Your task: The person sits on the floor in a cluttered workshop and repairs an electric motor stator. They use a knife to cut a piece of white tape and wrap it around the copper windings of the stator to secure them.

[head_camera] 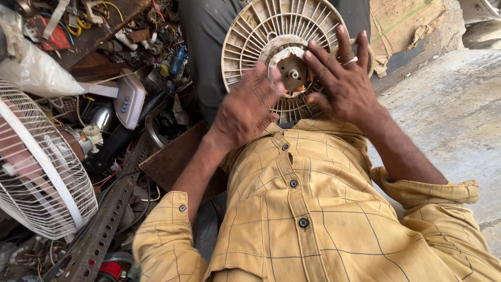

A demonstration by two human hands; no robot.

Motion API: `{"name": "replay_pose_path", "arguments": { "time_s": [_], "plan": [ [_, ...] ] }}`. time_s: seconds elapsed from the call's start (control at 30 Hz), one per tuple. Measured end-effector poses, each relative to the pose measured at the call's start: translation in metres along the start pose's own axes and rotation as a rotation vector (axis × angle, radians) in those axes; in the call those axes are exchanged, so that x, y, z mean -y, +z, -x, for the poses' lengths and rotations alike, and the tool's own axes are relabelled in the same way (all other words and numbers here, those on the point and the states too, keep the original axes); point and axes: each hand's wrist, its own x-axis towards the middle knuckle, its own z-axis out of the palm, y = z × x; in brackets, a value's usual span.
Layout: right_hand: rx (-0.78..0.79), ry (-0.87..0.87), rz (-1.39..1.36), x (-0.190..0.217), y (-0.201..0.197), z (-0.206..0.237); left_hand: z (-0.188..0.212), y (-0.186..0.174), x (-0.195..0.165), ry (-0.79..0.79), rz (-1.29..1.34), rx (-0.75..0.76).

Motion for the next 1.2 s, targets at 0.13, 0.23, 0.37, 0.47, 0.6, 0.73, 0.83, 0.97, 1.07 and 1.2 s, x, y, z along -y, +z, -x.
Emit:
{"name": "replay_pose_path", "arguments": {
  "time_s": [0.13,0.23,0.37,0.47,0.6,0.73,0.83,0.97,1.07,1.2],
  "plan": [
    [0.075,0.022,0.023,0.005,0.002,0.001,0.010,0.009,-0.006,0.118,-0.191,0.216],
    [0.015,-0.021,0.063,0.007,0.000,-0.001,0.001,0.009,-0.005,0.075,-0.019,0.110],
    [-0.130,-0.009,-0.190,0.006,-0.005,0.005,-0.006,0.010,-0.015,0.099,-0.040,0.005],
    [-0.205,-0.034,-0.192,0.006,-0.002,0.009,-0.007,0.013,-0.022,0.152,-0.154,0.032],
    [-0.265,-0.074,-0.114,0.003,0.008,0.007,-0.011,0.016,-0.021,0.105,-0.141,0.031],
    [-0.410,0.003,-0.297,0.001,0.014,0.004,-0.020,0.023,-0.023,0.137,-0.236,-0.038],
    [-0.458,-0.011,-0.302,0.004,0.015,0.008,-0.022,0.029,-0.025,0.085,-0.245,-0.028],
    [-0.451,0.000,-0.301,0.007,0.011,0.008,-0.023,0.035,-0.021,0.018,-0.266,-0.074],
    [-0.459,0.003,-0.295,0.008,0.009,0.005,-0.022,0.034,-0.018,0.013,-0.261,-0.102],
    [-0.627,0.065,-0.300,0.009,0.010,0.003,-0.021,0.026,-0.021,-0.037,-0.085,-0.208]
  ]
}}
